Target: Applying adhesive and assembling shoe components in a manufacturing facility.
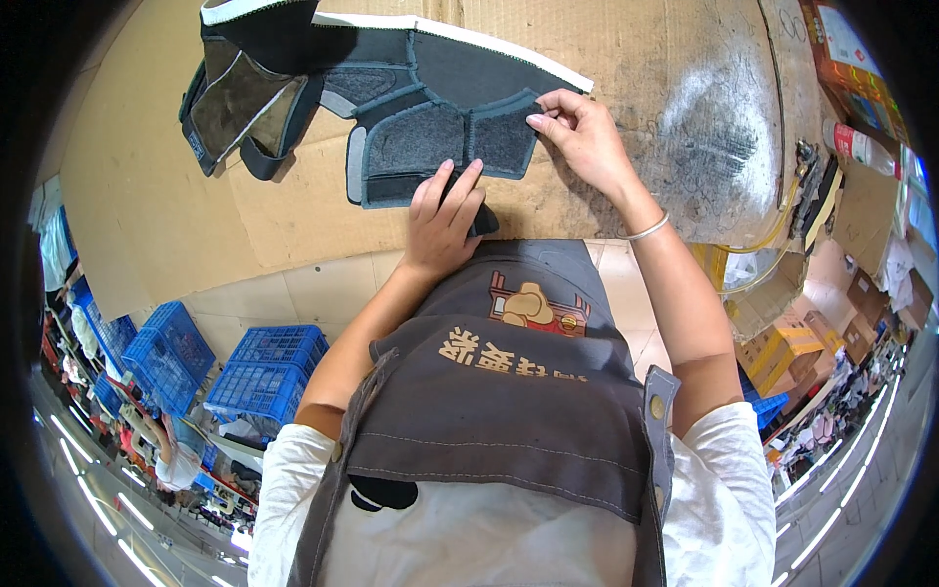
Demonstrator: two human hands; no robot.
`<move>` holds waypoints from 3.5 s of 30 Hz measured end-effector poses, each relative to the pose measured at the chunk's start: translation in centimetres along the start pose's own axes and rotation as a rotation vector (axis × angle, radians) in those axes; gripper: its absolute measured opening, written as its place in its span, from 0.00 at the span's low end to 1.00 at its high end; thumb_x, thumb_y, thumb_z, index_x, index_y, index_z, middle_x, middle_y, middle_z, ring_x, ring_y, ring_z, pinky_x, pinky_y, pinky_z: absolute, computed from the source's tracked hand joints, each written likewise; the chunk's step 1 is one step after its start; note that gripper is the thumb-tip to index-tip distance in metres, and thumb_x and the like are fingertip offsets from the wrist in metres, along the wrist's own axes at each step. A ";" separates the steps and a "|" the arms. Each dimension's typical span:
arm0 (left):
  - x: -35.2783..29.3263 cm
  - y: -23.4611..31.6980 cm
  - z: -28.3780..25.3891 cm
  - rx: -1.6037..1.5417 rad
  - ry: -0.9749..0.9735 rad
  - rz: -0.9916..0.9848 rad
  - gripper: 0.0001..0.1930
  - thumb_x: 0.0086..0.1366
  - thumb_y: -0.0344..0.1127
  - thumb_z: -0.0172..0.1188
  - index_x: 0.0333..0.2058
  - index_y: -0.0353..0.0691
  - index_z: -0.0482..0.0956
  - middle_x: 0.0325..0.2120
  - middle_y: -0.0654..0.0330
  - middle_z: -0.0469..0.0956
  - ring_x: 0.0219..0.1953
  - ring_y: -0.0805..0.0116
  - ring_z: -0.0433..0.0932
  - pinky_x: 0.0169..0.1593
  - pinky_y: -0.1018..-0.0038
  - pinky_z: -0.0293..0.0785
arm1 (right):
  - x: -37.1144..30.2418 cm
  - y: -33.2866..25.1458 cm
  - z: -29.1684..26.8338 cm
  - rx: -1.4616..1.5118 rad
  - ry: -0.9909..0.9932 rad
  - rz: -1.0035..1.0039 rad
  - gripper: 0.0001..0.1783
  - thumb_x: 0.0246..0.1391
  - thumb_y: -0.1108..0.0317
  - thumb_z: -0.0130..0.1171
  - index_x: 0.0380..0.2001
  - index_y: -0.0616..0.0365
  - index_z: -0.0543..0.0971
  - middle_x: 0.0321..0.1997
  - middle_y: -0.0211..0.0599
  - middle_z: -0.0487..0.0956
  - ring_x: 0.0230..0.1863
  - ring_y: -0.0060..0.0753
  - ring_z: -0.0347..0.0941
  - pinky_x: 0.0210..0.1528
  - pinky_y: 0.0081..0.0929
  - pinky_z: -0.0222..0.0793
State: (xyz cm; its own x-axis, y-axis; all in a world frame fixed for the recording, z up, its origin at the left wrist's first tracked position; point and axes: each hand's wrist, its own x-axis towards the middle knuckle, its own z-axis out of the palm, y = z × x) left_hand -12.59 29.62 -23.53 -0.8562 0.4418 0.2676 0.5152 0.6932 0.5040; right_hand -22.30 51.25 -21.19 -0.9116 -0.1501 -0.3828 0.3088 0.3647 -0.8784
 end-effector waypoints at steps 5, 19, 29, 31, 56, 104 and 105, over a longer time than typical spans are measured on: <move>-0.1 0.0 0.1 0.000 -0.007 0.000 0.28 0.38 0.33 0.60 0.43 0.42 0.69 0.56 0.60 0.64 0.58 0.54 0.59 0.53 0.63 0.59 | -0.1 0.0 0.0 -0.004 -0.002 -0.003 0.11 0.49 0.70 0.60 0.34 0.66 0.75 0.23 0.22 0.70 0.24 0.11 0.59 0.27 0.13 0.59; 0.1 0.2 0.2 0.053 -0.019 -0.003 0.26 0.41 0.33 0.59 0.44 0.42 0.68 0.56 0.60 0.63 0.58 0.55 0.58 0.55 0.64 0.57 | -0.2 -0.7 0.2 0.029 0.012 0.022 0.10 0.50 0.71 0.60 0.34 0.66 0.74 0.23 0.21 0.69 0.24 0.11 0.60 0.28 0.12 0.60; 0.0 0.4 0.3 0.102 -0.033 -0.003 0.26 0.41 0.35 0.60 0.44 0.42 0.68 0.57 0.59 0.62 0.58 0.55 0.58 0.55 0.64 0.56 | -0.3 -0.2 0.4 -0.005 0.066 0.017 0.10 0.48 0.70 0.61 0.31 0.65 0.74 0.19 0.20 0.65 0.22 0.11 0.57 0.26 0.13 0.58; 0.0 0.4 0.3 0.112 -0.038 -0.003 0.26 0.41 0.35 0.60 0.44 0.42 0.68 0.57 0.60 0.62 0.58 0.55 0.58 0.55 0.64 0.56 | -0.3 -0.1 0.5 -0.023 0.081 0.021 0.10 0.48 0.70 0.61 0.30 0.65 0.75 0.19 0.21 0.66 0.22 0.11 0.57 0.25 0.14 0.58; -0.1 0.4 0.4 0.142 -0.039 -0.006 0.27 0.42 0.39 0.61 0.44 0.42 0.68 0.56 0.59 0.63 0.58 0.55 0.58 0.56 0.64 0.56 | 0.3 -2.4 0.7 -0.368 0.218 0.113 0.17 0.38 0.62 0.69 0.24 0.64 0.76 0.18 0.34 0.75 0.21 0.24 0.71 0.26 0.22 0.68; 1.0 3.0 -3.2 0.147 0.209 -0.192 0.12 0.46 0.27 0.56 0.33 0.38 0.74 0.40 0.57 0.73 0.45 0.59 0.70 0.54 0.59 0.57 | 1.7 -3.2 -0.4 -0.771 -0.068 -0.254 0.24 0.32 0.61 0.70 0.31 0.61 0.71 0.37 0.47 0.72 0.41 0.50 0.71 0.41 0.39 0.68; 0.5 3.5 -3.6 0.151 0.210 -0.238 0.12 0.46 0.28 0.56 0.33 0.38 0.74 0.40 0.57 0.73 0.45 0.59 0.69 0.55 0.58 0.57 | 1.7 -3.4 -0.4 -0.818 -0.126 -0.221 0.24 0.32 0.61 0.71 0.30 0.61 0.70 0.37 0.47 0.72 0.42 0.50 0.71 0.41 0.39 0.68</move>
State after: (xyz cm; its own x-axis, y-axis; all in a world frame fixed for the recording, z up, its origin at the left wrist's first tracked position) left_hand -11.37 30.22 -18.73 -0.9339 0.1414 0.3284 0.2862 0.8462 0.4495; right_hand -25.01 50.14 -18.77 -0.8758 -0.3790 -0.2988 -0.2095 0.8563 -0.4720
